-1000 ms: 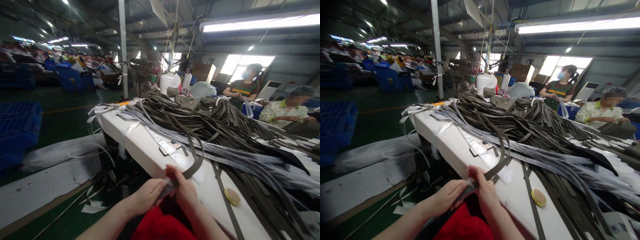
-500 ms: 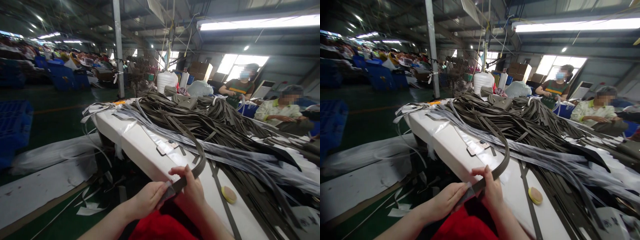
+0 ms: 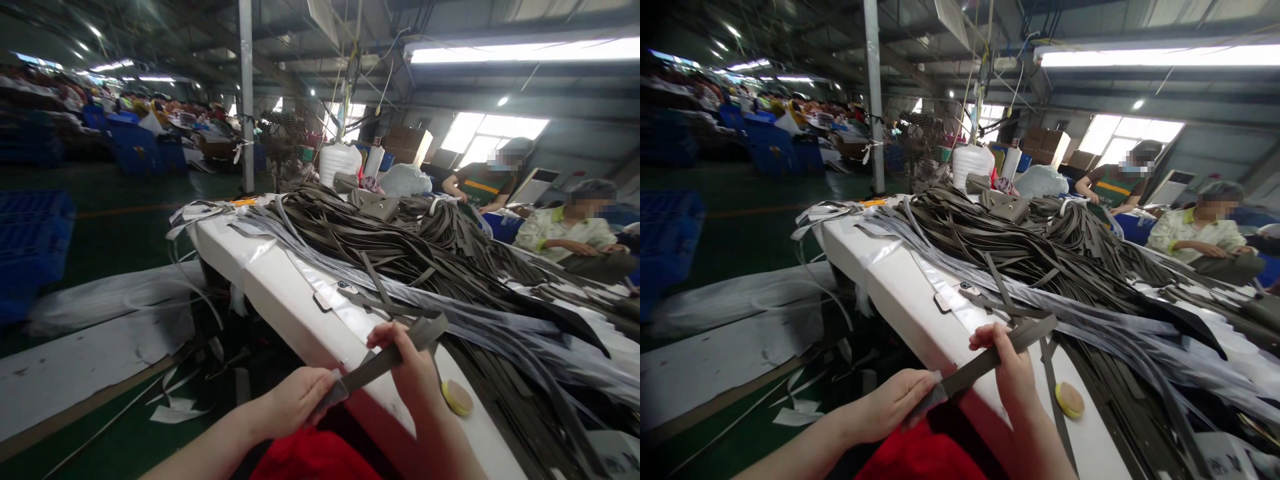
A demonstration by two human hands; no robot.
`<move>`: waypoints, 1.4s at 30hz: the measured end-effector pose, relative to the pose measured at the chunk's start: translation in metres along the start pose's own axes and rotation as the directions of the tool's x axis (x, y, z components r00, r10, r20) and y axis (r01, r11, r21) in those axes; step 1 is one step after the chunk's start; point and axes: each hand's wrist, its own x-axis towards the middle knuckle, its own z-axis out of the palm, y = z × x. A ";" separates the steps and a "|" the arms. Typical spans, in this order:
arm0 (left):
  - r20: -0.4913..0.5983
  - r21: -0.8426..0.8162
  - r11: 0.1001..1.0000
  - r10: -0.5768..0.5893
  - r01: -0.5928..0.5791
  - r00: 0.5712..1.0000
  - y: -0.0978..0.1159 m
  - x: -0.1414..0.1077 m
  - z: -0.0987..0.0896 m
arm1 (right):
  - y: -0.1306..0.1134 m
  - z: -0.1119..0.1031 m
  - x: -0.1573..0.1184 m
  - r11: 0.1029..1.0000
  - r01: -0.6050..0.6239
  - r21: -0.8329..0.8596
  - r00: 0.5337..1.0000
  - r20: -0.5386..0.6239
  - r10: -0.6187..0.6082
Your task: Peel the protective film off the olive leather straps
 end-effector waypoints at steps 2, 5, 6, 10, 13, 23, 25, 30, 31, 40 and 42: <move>-0.008 -0.041 0.999 0.026 -0.026 1.000 0.002 0.007 0.002 | 0.008 0.005 -0.007 0.990 -0.045 -0.131 0.997 0.063 0.054; -0.024 -0.045 0.997 0.059 -0.060 0.998 0.007 0.018 0.006 | 0.023 0.015 -0.025 0.960 -0.099 -0.261 0.982 0.129 0.136; -0.022 -0.031 0.997 0.067 -0.067 0.998 0.009 0.021 0.007 | 0.028 0.017 -0.031 0.954 -0.128 -0.272 0.970 0.164 0.177; 0.021 -0.012 0.998 0.069 -0.069 0.997 0.011 0.026 0.011 | 0.036 0.016 -0.042 0.948 -0.177 -0.264 0.914 0.314 0.258; 0.014 -0.055 0.996 0.072 -0.071 0.997 0.006 0.022 0.013 | 0.025 -0.002 -0.030 0.964 -0.100 -0.245 0.947 0.273 0.168; -0.008 -0.006 0.997 0.072 -0.072 0.997 0.019 0.036 0.018 | 0.010 0.000 -0.029 0.931 -0.030 -0.365 0.970 0.214 0.116; -0.005 0.031 0.993 0.111 -0.111 0.994 0.025 0.037 0.021 | 0.020 0.009 -0.038 0.959 -0.136 -0.247 0.960 0.206 0.189; 0.029 0.085 0.986 0.143 -0.145 0.989 0.030 0.035 0.024 | 0.004 -0.011 -0.018 0.963 -0.178 0.202 0.983 -0.004 0.182; 0.029 0.094 0.986 0.137 -0.139 0.990 0.031 0.036 0.024 | -0.010 -0.019 -0.008 0.937 -0.150 0.317 0.983 -0.049 0.175; -0.019 0.057 0.966 0.253 -0.251 0.967 0.077 0.095 0.026 | -0.121 -0.022 0.035 0.998 0.006 0.069 0.998 0.063 -0.010; -0.027 0.018 0.957 0.290 -0.290 0.957 0.092 0.109 0.030 | -0.139 -0.019 0.040 0.996 0.089 0.011 0.996 0.025 -0.089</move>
